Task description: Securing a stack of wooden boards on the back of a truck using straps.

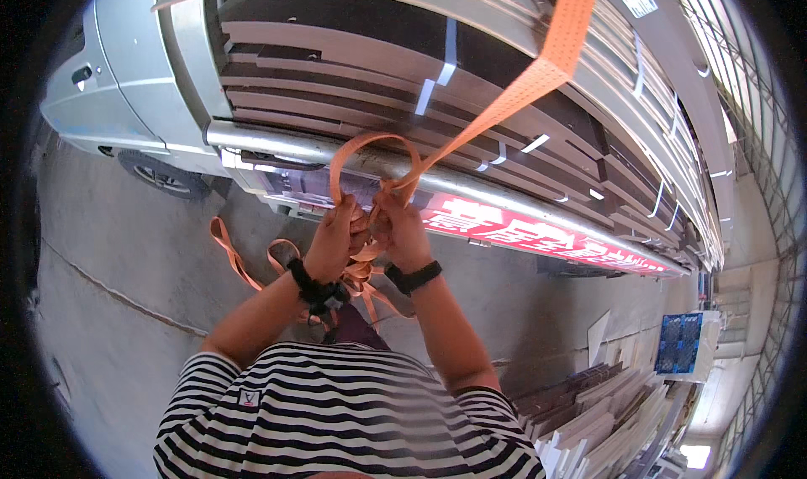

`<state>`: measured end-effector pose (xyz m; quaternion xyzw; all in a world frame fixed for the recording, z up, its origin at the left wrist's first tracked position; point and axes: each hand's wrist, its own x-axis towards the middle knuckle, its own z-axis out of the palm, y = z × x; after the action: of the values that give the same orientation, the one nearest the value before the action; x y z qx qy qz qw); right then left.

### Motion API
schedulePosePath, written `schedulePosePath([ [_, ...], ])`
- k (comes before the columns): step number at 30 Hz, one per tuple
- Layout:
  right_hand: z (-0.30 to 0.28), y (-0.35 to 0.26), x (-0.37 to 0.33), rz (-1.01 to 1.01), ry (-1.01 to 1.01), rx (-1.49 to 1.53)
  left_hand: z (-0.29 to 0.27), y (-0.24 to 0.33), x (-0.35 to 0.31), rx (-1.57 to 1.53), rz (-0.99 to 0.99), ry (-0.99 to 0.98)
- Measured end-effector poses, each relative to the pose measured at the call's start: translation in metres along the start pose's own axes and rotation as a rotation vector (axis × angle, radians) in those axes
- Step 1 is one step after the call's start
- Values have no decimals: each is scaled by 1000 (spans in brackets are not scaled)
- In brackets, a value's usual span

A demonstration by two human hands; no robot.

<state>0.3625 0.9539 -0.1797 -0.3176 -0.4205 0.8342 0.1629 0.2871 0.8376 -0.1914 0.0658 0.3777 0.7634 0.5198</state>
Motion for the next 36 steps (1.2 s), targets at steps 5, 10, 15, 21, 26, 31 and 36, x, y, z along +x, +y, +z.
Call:
schedulePosePath([
  [5,-18,-4,13,-459,83,-931,-22,-26,36,-289,-178,104],
  [10,-31,-1,19,-731,99,-1239,-44,-45,69,-231,-380,-205],
  [15,-22,-5,15,-783,70,-1331,-41,-55,111,-421,-294,-14],
  [21,-41,0,21,-803,151,-1375,-36,-58,112,-250,-127,-149],
  [26,-27,0,5,-825,203,-1387,-24,-42,112,-67,26,-162],
  [31,-59,23,-86,-778,121,-1359,-13,-38,91,-551,66,-222],
  [36,-95,19,-125,-627,-88,-1199,46,-29,35,-538,-120,-209],
])
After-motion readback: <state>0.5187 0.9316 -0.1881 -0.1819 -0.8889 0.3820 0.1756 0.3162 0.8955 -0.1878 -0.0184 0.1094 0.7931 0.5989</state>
